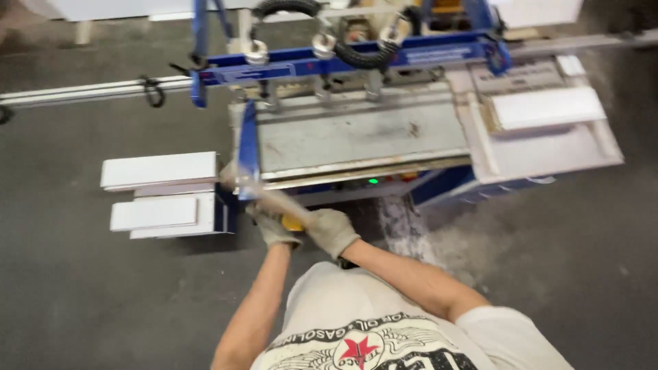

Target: The person is drilling holes into white wooden boards using a boring machine and then stacking the finished components.

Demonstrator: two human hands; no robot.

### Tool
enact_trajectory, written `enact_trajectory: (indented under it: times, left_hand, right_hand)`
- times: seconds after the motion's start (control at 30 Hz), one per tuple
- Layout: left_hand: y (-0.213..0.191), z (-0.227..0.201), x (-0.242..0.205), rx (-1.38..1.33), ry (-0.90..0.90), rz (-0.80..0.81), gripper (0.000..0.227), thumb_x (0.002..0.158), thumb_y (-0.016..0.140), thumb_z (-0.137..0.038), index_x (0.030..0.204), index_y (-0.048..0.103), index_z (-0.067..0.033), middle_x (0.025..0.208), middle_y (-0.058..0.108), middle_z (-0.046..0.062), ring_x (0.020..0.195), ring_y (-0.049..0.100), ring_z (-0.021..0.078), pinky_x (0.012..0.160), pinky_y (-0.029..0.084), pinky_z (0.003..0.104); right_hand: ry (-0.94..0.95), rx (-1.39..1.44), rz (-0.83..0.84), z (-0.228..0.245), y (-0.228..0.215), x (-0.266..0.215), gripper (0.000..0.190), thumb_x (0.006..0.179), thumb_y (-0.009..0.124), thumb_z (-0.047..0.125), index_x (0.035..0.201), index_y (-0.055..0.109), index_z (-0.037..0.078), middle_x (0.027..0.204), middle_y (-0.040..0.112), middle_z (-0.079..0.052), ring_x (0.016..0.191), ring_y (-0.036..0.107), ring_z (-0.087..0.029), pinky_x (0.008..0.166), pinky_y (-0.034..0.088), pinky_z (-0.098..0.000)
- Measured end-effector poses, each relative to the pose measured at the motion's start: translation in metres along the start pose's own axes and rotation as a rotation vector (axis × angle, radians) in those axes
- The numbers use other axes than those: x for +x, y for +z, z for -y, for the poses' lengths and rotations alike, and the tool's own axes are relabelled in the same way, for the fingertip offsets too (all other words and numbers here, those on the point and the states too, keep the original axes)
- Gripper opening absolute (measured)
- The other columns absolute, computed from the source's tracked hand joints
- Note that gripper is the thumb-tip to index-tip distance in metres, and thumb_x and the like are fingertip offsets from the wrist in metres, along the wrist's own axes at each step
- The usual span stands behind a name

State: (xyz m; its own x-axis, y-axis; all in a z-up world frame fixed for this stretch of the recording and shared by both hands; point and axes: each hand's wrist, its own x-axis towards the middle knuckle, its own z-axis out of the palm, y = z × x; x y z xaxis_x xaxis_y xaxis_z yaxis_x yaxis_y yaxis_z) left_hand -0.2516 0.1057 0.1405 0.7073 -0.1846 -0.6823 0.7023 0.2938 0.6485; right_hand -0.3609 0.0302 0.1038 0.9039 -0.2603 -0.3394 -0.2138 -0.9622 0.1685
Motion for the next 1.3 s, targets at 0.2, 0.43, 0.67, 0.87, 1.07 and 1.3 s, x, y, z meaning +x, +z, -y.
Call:
enact_trajectory:
  times: [0.2, 0.43, 0.67, 0.87, 1.07, 1.3]
  left_hand:
    - [0.05, 0.077, 0.038, 0.243, -0.229, 0.715, 0.027, 0.108, 0.036, -0.041, 0.098, 0.037, -0.0156, 0.095, 0.027, -0.009, 0.08, 0.036, 0.0118, 0.086, 0.037, 0.02]
    - [0.133, 0.12, 0.002, 1.217, 0.457, 0.621, 0.086, 0.093, 0.048, -0.077, 0.161, 0.034, -0.0265, 0.153, 0.051, 0.011, 0.139, 0.05, 0.0292, 0.118, 0.04, 0.04]
    - [0.116, 0.164, 0.044, 1.469, 0.244, 0.305, 0.074, 0.095, 0.054, -0.072, 0.152, 0.052, -0.0249, 0.149, 0.056, 0.008, 0.138, 0.051, 0.0315, 0.116, 0.041, 0.047]
    - [0.119, 0.183, -0.009, 1.374, 0.018, 0.003, 0.066, 0.095, 0.051, -0.053, 0.149, 0.054, -0.0154, 0.149, 0.057, 0.01, 0.135, 0.053, 0.0341, 0.11, 0.039, 0.047]
    - [0.073, 0.203, 0.013, 1.307, -0.039, -0.117, 0.071, 0.093, 0.056, -0.056, 0.151, 0.053, -0.0146, 0.153, 0.054, 0.008, 0.139, 0.05, 0.0308, 0.115, 0.035, 0.044]
    - [-0.019, 0.224, 0.063, 1.128, -0.15, -0.285, 0.061, 0.103, 0.059, -0.06, 0.151, 0.05, -0.0241, 0.154, 0.052, 0.014, 0.141, 0.047, 0.0428, 0.11, 0.041, 0.066]
  right_hand:
    - [0.133, 0.443, -0.753, -0.066, 0.006, -0.041, 0.031, 0.084, 0.068, 0.043, 0.092, 0.067, 0.013, 0.073, 0.064, -0.006, 0.071, 0.069, -0.026, 0.061, 0.057, -0.0374]
    - [1.147, 2.26, -1.115, -0.231, 0.009, -0.126, 0.024, 0.094, 0.07, 0.007, 0.116, 0.064, 0.012, 0.104, 0.066, -0.003, 0.102, 0.063, -0.018, 0.101, 0.049, -0.034]
    - [1.249, 2.063, -1.415, -0.508, 0.23, -0.141, 0.055, 0.094, 0.08, 0.033, 0.139, 0.057, 0.011, 0.137, 0.062, -0.014, 0.126, 0.059, -0.031, 0.108, 0.044, -0.0535]
    - [1.628, 1.967, -1.224, -0.689, 0.324, -0.09, 0.063, 0.086, 0.072, 0.046, 0.126, 0.056, 0.001, 0.118, 0.069, -0.012, 0.095, 0.068, -0.025, 0.076, 0.061, -0.0416]
    - [1.425, 2.428, -1.321, -0.74, 0.355, -0.046, 0.038, 0.093, 0.068, 0.031, 0.123, 0.064, 0.008, 0.119, 0.076, -0.014, 0.103, 0.074, -0.033, 0.091, 0.062, -0.0487]
    - [1.433, 2.053, -0.712, -0.759, 0.38, -0.091, 0.051, 0.104, 0.06, 0.044, 0.133, 0.043, 0.006, 0.138, 0.053, -0.023, 0.125, 0.054, -0.036, 0.109, 0.048, -0.0505]
